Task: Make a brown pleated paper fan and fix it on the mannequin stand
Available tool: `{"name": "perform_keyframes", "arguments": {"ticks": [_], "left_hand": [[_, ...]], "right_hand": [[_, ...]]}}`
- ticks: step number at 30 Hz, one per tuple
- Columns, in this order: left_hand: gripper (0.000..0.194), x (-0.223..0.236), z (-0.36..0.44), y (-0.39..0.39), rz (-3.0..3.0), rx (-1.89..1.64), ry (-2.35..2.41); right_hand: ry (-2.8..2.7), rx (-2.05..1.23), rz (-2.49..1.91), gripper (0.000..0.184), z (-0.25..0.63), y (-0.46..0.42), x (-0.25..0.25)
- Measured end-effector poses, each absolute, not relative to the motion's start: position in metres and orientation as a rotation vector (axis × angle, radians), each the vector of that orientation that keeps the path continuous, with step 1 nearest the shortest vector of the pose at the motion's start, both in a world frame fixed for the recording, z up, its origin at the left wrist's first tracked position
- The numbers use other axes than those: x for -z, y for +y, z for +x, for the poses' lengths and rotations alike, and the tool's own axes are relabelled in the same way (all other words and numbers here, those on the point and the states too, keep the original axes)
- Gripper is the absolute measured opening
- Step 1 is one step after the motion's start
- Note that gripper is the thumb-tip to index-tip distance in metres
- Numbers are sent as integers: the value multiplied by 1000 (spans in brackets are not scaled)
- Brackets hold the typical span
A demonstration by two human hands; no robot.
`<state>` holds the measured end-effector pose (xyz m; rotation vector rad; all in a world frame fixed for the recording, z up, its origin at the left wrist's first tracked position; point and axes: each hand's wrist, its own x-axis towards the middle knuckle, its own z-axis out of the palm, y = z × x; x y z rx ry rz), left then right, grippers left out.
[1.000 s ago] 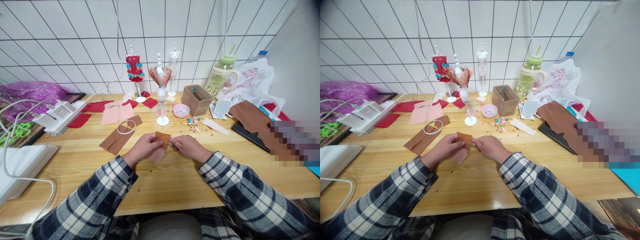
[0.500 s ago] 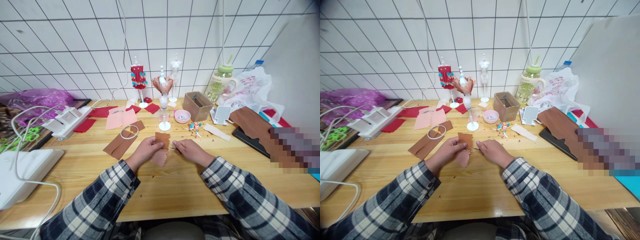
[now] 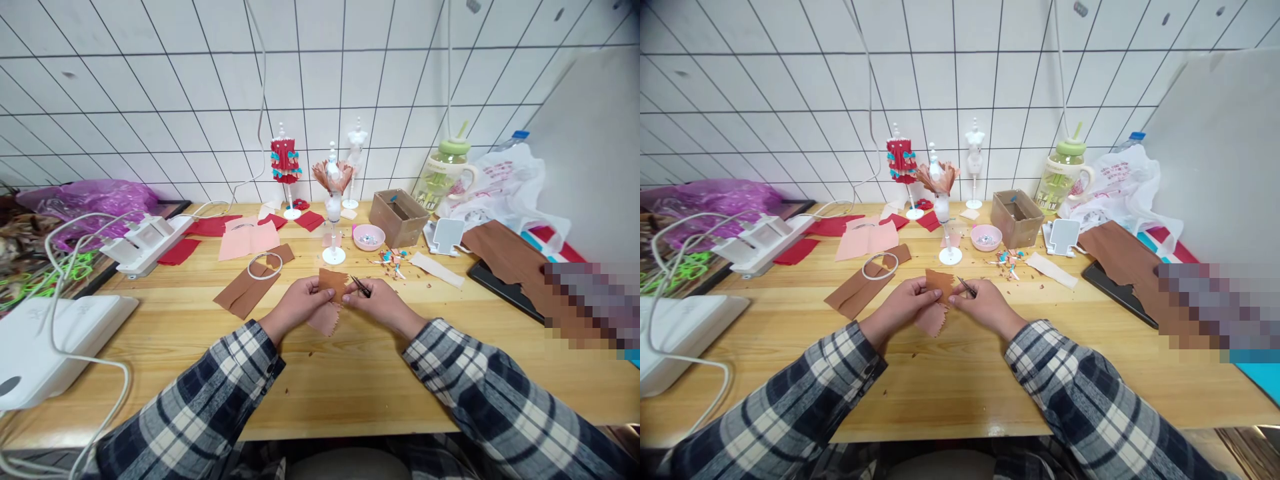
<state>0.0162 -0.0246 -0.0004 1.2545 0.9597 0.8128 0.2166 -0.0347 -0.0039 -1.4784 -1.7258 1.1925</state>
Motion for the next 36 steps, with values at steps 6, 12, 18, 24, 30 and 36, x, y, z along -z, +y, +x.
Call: {"name": "perform_keyframes", "arguments": {"ticks": [6,12,18,24,30,36], "left_hand": [[33,0,15,-25,1210,-798,994],[29,-1,16,-25,1151,-849,1011],[30,-2,16,-24,1101,-857,962],[33,-9,15,-25,1081,-870,868],[29,-14,15,-27,1017,-916,907],[29,-14,17,-27,1009,-916,929]], "right_hand": [[-1757,-1236,-1465,29,220,-33,3],[-1763,-1261,-1398,25,226,-29,6],[-1668,-1216,-1428,38,227,-28,-2],[-1267,-2090,-1125,36,233,-43,-22],[-1149,-1912,-1181,30,232,-36,-10],[-1307,-1348,-1282,37,240,-20,-2]]}}
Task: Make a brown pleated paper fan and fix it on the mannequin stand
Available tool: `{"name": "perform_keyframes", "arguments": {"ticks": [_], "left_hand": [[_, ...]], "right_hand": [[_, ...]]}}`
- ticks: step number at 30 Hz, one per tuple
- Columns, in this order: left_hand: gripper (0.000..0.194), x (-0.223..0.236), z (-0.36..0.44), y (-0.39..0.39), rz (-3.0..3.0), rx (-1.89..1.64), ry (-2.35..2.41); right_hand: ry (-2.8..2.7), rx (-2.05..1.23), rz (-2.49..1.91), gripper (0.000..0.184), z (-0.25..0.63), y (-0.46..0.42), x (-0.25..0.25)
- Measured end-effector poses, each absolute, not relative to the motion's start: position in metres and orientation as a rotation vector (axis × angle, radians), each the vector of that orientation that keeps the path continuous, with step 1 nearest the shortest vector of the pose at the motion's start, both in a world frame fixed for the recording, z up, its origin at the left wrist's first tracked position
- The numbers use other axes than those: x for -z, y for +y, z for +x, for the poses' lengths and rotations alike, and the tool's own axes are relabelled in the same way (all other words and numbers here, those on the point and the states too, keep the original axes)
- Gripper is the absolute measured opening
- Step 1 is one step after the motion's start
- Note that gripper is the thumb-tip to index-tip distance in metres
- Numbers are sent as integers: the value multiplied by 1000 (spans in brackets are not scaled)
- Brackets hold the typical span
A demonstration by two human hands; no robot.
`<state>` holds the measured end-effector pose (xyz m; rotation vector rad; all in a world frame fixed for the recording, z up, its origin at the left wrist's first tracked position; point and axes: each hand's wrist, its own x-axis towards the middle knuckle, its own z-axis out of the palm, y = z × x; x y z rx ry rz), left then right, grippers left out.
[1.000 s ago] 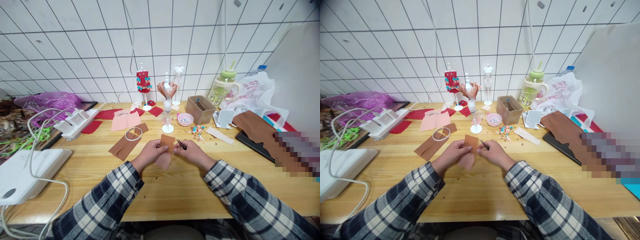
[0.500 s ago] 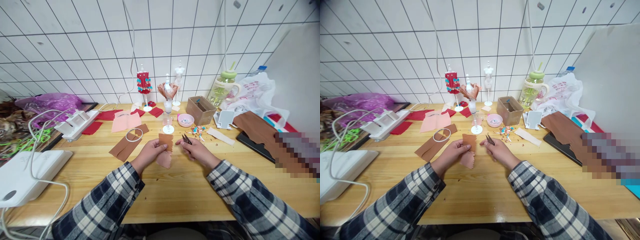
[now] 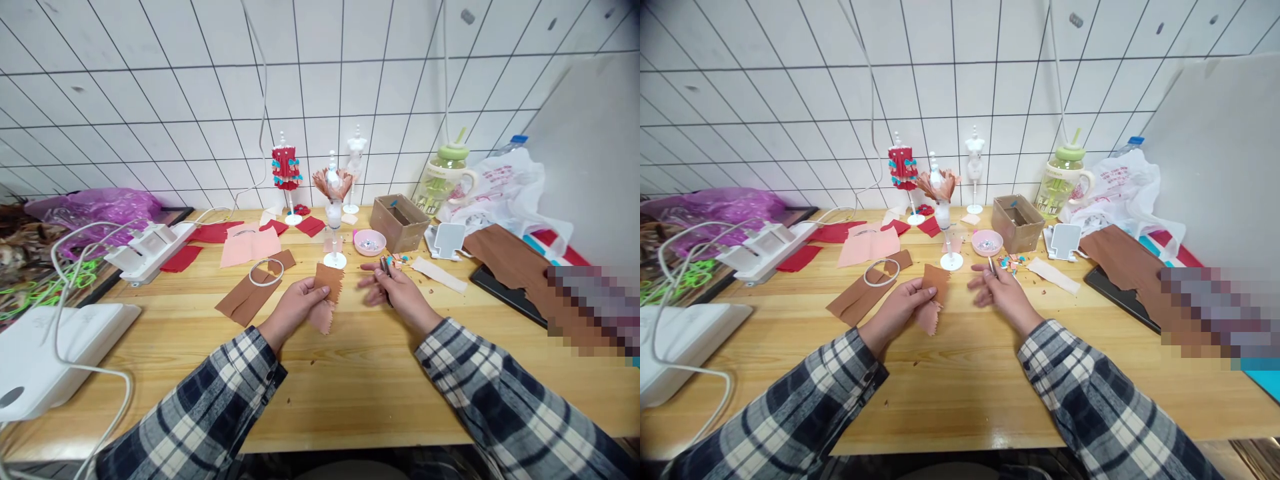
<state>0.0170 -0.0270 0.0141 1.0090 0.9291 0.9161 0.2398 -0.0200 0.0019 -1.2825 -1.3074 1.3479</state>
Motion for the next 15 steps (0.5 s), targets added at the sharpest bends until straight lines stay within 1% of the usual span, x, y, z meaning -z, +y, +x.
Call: {"name": "perform_keyframes", "arguments": {"ticks": [2,5,10,15], "left_hand": [[30,-13,16,-26,1017,-915,937],[32,-10,15,-25,1030,-917,929],[36,-8,15,-26,1106,-833,934],[36,-10,16,-27,1155,-824,968]], "right_hand": [[-1545,-1237,-1308,40,236,-27,-6],[-1776,-1071,-1297,37,226,-38,-10],[-1735,-1158,-1348,33,220,-38,-7],[-1669,-1218,-1363,29,223,-35,-8]]}}
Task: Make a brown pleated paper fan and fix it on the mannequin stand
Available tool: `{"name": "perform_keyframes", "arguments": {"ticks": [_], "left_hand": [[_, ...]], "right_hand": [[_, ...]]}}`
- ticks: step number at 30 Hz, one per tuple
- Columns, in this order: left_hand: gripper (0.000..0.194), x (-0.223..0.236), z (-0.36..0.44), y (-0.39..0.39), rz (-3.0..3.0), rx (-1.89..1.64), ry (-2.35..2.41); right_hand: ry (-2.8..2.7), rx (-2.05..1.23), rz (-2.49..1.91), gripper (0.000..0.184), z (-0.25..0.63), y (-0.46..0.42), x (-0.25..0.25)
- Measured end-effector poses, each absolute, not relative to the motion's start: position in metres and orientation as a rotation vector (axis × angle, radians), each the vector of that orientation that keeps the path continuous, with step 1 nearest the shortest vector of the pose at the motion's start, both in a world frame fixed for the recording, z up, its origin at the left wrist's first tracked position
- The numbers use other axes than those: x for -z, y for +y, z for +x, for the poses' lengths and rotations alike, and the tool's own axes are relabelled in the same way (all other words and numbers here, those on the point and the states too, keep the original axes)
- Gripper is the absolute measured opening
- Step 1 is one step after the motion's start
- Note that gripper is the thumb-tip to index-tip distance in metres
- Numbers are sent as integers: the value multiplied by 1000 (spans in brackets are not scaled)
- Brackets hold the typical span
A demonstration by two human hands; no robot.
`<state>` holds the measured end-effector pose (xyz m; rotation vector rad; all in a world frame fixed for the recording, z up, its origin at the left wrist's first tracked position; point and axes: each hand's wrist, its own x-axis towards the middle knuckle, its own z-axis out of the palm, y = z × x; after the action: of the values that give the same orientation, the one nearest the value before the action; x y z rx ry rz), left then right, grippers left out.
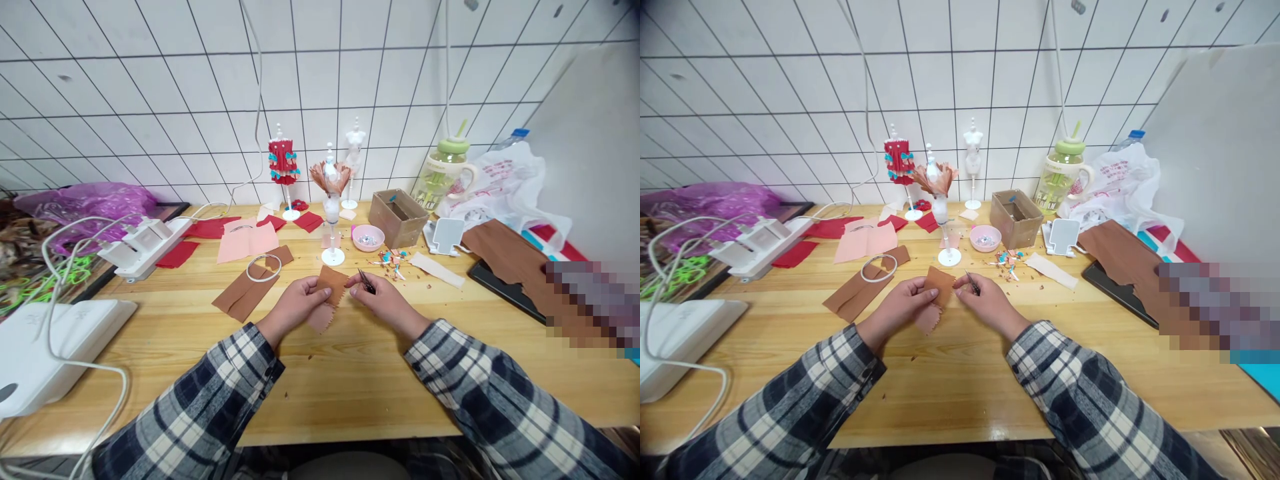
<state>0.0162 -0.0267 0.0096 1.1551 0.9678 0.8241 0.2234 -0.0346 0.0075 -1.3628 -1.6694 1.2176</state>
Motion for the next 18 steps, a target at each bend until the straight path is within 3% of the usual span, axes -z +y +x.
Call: {"name": "perform_keyframes", "arguments": {"ticks": [6,12,18], "left_hand": [[33,-12,18,-28,1143,-851,987],[37,-12,11,-20,936,-1341,1083],[36,-9,7,-15,928,-1329,1070]], "right_hand": [[-1720,-1128,-1370,36,227,-33,-3],[-2216,-919,-1373,24,220,-45,-9],[-2155,-812,-1501,18,222,-44,-15]]}}
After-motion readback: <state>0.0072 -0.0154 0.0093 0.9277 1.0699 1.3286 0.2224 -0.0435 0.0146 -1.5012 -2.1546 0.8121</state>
